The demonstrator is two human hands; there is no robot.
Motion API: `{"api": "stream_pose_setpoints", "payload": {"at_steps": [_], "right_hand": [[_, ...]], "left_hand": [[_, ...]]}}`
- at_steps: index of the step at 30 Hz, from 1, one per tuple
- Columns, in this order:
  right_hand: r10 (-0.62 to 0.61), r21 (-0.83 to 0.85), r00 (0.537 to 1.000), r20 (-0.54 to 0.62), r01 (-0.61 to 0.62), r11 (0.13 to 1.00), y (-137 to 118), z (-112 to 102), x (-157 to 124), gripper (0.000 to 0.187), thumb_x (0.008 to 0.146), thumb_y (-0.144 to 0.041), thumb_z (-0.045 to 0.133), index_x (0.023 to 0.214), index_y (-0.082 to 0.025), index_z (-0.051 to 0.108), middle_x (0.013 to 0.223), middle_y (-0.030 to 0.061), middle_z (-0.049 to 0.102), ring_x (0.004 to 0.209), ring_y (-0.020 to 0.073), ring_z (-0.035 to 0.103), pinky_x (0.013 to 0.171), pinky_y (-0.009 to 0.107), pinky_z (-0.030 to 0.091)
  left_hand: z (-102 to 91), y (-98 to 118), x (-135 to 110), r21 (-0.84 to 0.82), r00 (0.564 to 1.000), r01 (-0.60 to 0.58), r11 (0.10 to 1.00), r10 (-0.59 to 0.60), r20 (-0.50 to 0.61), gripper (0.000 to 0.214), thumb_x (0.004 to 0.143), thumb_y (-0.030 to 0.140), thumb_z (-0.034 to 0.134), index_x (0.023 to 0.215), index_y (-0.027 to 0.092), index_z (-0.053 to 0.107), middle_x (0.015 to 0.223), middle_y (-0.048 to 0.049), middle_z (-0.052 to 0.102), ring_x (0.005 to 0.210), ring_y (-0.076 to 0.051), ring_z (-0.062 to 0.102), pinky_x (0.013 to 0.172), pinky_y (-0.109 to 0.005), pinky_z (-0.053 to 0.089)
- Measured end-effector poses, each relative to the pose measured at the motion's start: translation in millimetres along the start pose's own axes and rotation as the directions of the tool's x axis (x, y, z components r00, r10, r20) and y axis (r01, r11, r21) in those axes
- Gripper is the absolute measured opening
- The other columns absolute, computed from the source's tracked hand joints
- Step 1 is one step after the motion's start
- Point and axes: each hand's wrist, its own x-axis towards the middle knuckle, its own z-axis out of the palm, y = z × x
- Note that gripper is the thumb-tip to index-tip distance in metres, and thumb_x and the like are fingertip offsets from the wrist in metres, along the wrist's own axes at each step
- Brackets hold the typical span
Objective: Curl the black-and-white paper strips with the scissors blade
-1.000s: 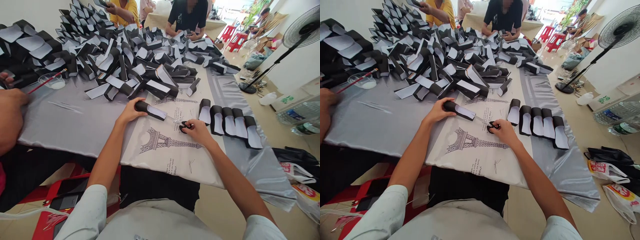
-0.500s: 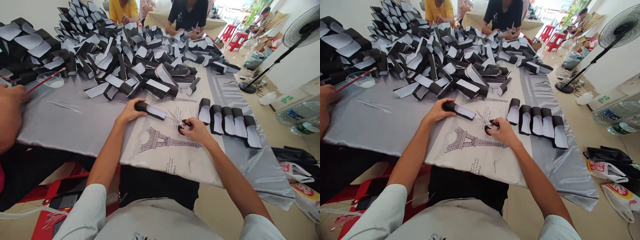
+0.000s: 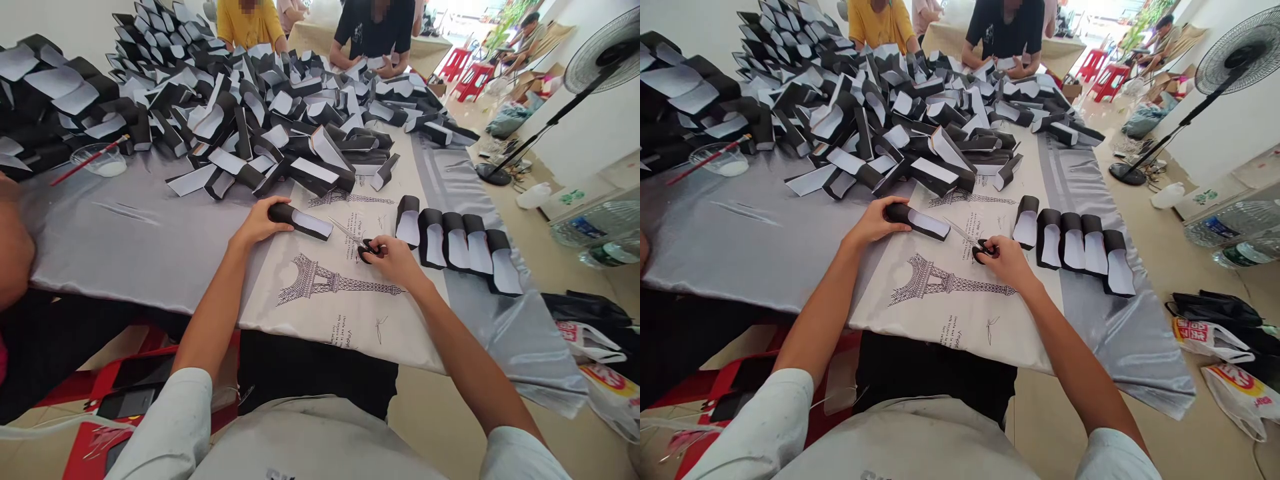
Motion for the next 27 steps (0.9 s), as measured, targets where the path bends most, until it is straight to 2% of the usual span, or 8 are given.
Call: {"api": "stream_pose_setpoints", "payload": {"at_steps": [4,8,16,21,27], "right_hand": [[-0.02,-0.033,1.0,0.004,0.02,0.999,-3.0,-0.2,-1.1,0.025,0.083,-0.046,0.078,0.084,-0.025,0.064,0.08,0.0026,0.067,0.07,0.0197,0.054,0.069,0.037,0.041],[-0.061,-0.043,0.998,-0.009,0.061,0.997,-7.0,0.1,-2.5,0.033,0.079,-0.044,0.083,0.082,-0.025,0.056,0.093,0.006,0.071,0.069,0.017,0.051,0.068,0.037,0.041],[-0.108,-0.093,0.994,0.013,0.109,0.99,0.2,3.0,1.1,0.024,0.082,-0.038,0.077,0.081,-0.025,0.057,0.078,0.0016,0.06,0.068,0.0187,0.05,0.068,0.037,0.039],[-0.076,-0.058,0.997,-0.008,0.076,0.995,3.2,2.5,1.3,0.028,0.089,-0.047,0.073,0.079,-0.025,0.058,0.07,-0.0005,0.056,0.068,0.0191,0.049,0.068,0.037,0.037],[-0.047,-0.054,0.999,-0.007,0.046,0.997,-2.7,1.6,-1.4,0.029,0.086,-0.048,0.077,0.081,-0.025,0.06,0.077,0.0019,0.064,0.069,0.0193,0.052,0.067,0.037,0.039]], "left_hand": [[0.6,-0.9,0.0,0.003,1.0,-0.003,1.0,0.003,0.002,0.083,0.069,0.057,0.098,0.142,0.026,0.074,0.134,-0.0055,0.077,0.123,-0.034,0.069,0.108,-0.048,0.056],[1.0,-0.9,-0.4,-0.022,1.0,0.002,1.0,-0.002,-0.003,0.082,0.067,0.052,0.1,0.141,0.026,0.075,0.133,-0.0053,0.077,0.123,-0.034,0.069,0.109,-0.049,0.055],[1.4,-1.8,-0.3,-0.05,1.0,0.003,0.999,-0.003,0.012,0.08,0.067,0.051,0.1,0.14,0.027,0.075,0.137,-0.0059,0.076,0.126,-0.035,0.068,0.111,-0.051,0.055],[1.5,-3.0,-0.1,-0.019,1.0,0.006,1.0,-0.006,0.022,0.082,0.069,0.053,0.098,0.143,0.027,0.074,0.137,-0.0064,0.075,0.127,-0.036,0.067,0.11,-0.051,0.055],[1.0,1.4,-1.6,-0.009,0.999,0.025,1.0,-0.024,0.029,0.083,0.069,0.054,0.098,0.144,0.028,0.073,0.138,-0.006,0.074,0.126,-0.036,0.067,0.108,-0.05,0.056]]}}
